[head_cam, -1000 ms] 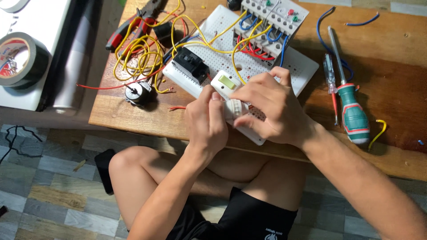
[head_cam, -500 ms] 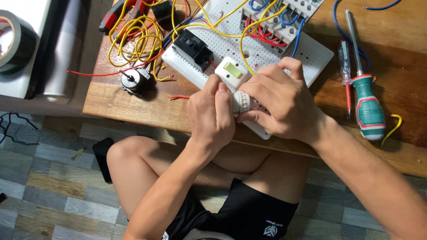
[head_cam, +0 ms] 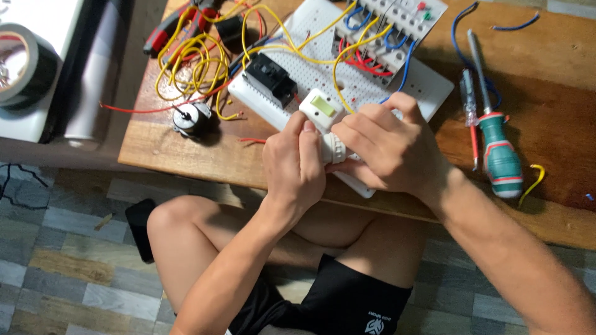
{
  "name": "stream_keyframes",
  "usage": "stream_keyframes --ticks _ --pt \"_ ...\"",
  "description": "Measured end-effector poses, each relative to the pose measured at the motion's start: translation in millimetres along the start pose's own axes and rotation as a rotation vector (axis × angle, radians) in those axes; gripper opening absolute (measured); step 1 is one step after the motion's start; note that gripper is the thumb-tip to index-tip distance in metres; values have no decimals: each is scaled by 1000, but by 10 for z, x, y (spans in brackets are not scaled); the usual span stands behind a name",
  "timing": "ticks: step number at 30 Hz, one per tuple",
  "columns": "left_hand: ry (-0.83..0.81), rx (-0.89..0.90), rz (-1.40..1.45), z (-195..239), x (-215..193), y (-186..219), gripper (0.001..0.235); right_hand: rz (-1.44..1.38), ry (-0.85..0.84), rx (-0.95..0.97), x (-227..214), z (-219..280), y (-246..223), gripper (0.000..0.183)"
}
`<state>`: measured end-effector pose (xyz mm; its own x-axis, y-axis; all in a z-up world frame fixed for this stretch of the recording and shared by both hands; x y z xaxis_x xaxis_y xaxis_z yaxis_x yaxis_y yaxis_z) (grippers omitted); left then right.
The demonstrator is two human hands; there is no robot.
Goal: The person assembles a white light bulb socket by hand, then uses a screwdriver to tighten wires into a terminal block on a breadboard. They also connect a red wire to a fuse holder and secure it with the screwdriver.
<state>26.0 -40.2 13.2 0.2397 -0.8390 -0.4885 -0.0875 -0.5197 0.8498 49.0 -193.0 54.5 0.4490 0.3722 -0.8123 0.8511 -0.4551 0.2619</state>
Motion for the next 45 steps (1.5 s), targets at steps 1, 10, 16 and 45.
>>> stream_keyframes --ticks 1,10,16,45 --pt "-7 17 5 4 6 9 27 3 -12 -1 14 5 2 47" --pt "2 188 18 40 -17 68 22 -506 -97 115 162 42 70 48" --pt "21 99 53 -8 -9 16 28 -157 2 71 2 -2 65 41" --pt "8 76 20 -18 10 -4 27 -22 -36 10 68 35 -28 42"
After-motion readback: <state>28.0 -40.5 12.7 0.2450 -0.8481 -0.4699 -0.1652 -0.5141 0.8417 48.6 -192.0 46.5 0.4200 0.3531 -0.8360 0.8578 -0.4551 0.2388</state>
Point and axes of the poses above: each hand's wrist, its own z-axis away from the middle knuckle, its own x-axis out of the palm, y = z × x, the point moved 4 cm from there along -z, towards the middle knuckle, and after that the axes turned 5 degrees about -y, right-handed, at the moved point
